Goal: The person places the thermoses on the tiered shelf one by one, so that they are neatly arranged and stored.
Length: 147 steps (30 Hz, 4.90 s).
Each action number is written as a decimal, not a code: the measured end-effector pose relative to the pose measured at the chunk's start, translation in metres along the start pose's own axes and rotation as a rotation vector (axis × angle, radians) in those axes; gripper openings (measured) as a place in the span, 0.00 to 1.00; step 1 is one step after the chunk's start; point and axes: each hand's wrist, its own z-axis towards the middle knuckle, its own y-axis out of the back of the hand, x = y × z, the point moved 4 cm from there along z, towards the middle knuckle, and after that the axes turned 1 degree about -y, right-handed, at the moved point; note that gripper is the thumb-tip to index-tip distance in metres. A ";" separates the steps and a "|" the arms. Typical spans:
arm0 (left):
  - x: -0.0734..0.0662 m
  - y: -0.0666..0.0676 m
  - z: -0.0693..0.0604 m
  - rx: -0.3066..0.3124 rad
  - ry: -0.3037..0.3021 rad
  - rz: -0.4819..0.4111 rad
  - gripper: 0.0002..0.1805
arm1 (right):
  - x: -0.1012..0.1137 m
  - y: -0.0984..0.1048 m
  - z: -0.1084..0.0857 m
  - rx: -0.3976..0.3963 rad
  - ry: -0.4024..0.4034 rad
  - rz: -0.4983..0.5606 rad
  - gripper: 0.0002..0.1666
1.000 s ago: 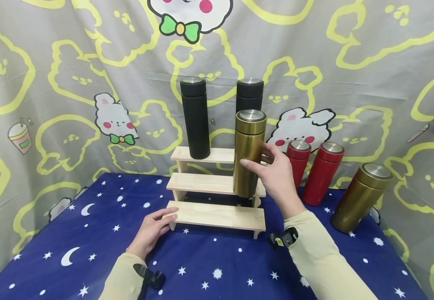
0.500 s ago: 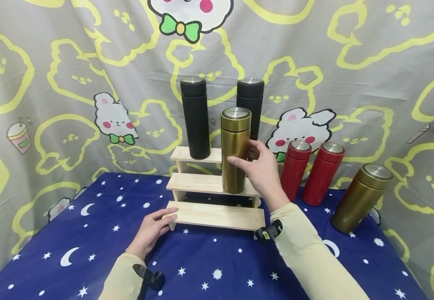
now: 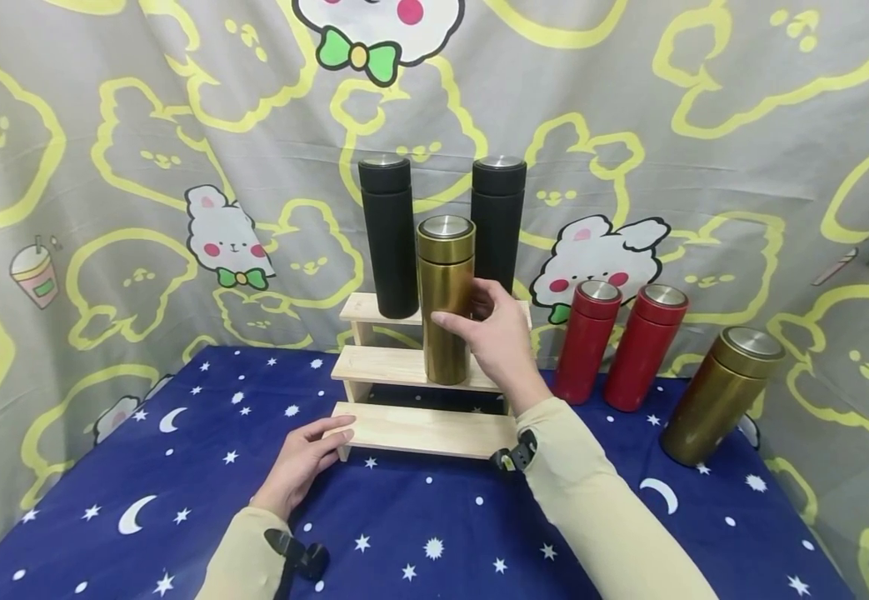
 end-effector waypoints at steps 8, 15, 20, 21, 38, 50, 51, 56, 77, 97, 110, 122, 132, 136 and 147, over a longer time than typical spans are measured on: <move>-0.001 -0.001 0.001 0.019 -0.001 -0.013 0.18 | 0.001 -0.017 0.005 0.026 -0.006 0.013 0.44; 0.001 -0.001 0.002 0.027 0.000 0.003 0.16 | -0.002 -0.024 0.007 0.048 -0.050 0.044 0.44; 0.000 0.000 0.002 0.015 0.008 -0.013 0.17 | -0.003 -0.032 0.009 0.068 -0.058 0.071 0.44; 0.000 0.000 0.002 0.011 0.009 -0.015 0.17 | -0.003 -0.034 0.010 0.073 -0.055 0.071 0.43; -0.001 0.000 0.000 0.011 0.001 -0.031 0.17 | 0.008 -0.064 0.020 0.106 -0.009 0.090 0.42; -0.003 0.001 0.000 -0.003 0.004 -0.003 0.16 | 0.008 -0.076 0.025 0.117 -0.020 0.025 0.40; -0.003 0.002 0.001 -0.007 0.003 -0.002 0.16 | 0.008 -0.076 0.026 0.117 -0.017 0.021 0.41; -0.005 0.002 0.002 -0.011 0.000 0.004 0.16 | 0.006 -0.076 0.028 0.113 -0.016 0.007 0.41; 0.001 0.001 0.002 0.021 0.002 0.018 0.17 | -0.007 -0.061 0.020 0.191 0.015 -0.030 0.46; 0.000 0.001 0.002 0.016 0.001 -0.005 0.17 | -0.029 -0.019 0.002 0.227 0.033 -0.040 0.41; 0.000 0.001 0.002 0.014 -0.011 -0.003 0.16 | -0.040 0.009 -0.008 0.233 0.075 -0.034 0.37; 0.000 0.002 0.003 0.031 0.001 -0.001 0.16 | -0.051 0.037 -0.018 0.209 0.094 -0.080 0.35; -0.001 0.003 0.001 0.018 -0.007 0.005 0.16 | -0.057 0.058 -0.027 0.171 0.092 -0.104 0.32; 0.000 0.003 0.001 0.026 -0.007 0.017 0.16 | -0.060 0.066 -0.032 0.145 0.091 -0.094 0.30; -0.001 0.004 0.003 0.014 0.001 0.012 0.16 | -0.071 0.091 -0.041 0.119 0.089 -0.063 0.29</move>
